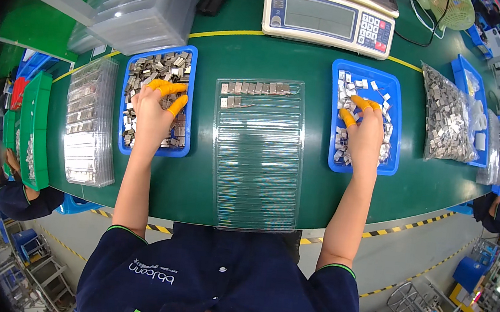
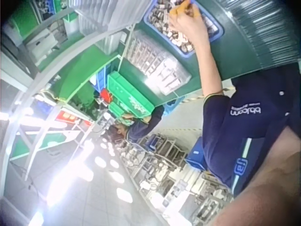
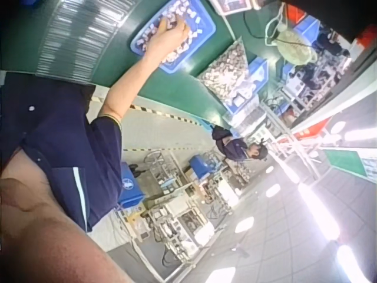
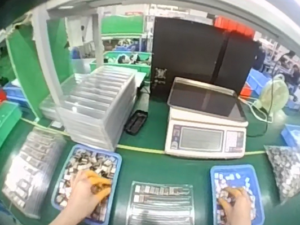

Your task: The person sits at a green workbench and assembles small electronic components. They pick up a silver rectangular piece from a blue bin and a white piece from another bin, then press them together. The assembled unit is placed into a clear plastic tray. This process is repeated continuously throughout the video.

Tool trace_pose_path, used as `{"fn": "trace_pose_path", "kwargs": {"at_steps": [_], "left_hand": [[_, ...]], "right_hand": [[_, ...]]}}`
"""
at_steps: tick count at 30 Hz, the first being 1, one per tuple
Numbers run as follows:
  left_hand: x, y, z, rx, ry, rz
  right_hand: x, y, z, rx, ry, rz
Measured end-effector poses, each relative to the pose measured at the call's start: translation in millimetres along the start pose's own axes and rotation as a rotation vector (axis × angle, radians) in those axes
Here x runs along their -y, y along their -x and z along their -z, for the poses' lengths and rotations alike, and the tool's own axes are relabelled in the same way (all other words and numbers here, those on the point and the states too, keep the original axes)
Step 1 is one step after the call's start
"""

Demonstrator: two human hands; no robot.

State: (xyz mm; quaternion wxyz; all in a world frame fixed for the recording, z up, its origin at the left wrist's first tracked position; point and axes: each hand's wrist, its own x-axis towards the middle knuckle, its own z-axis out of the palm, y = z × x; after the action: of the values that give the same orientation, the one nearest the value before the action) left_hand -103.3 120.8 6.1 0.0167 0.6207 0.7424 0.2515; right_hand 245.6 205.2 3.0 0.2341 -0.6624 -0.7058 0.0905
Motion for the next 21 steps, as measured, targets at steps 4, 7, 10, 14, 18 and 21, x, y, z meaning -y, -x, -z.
{"fn": "trace_pose_path", "kwargs": {"at_steps": [4,7,10,14,18,21], "left_hand": [[8,0,-1,-0.034,-0.032,0.008],[-1,2,6,0.031,-0.024,0.01],[1,0,3,-0.035,-0.05,0.007],[2,2,14,-0.045,-0.075,0.054],[10,3,22,0.09,-0.049,0.105],[13,4,22,0.138,0.079,0.108]], "right_hand": [[4,-6,1,0.038,-0.061,-0.185],[-2,-3,0,-0.029,-0.07,-0.179],[-13,-4,-6,-0.117,-0.049,-0.123],[-16,-7,-10,-0.217,-0.194,-0.045],[-1,-7,-2,-0.261,-0.266,-0.111],[1,-8,-3,-0.296,-0.273,-0.165]]}}
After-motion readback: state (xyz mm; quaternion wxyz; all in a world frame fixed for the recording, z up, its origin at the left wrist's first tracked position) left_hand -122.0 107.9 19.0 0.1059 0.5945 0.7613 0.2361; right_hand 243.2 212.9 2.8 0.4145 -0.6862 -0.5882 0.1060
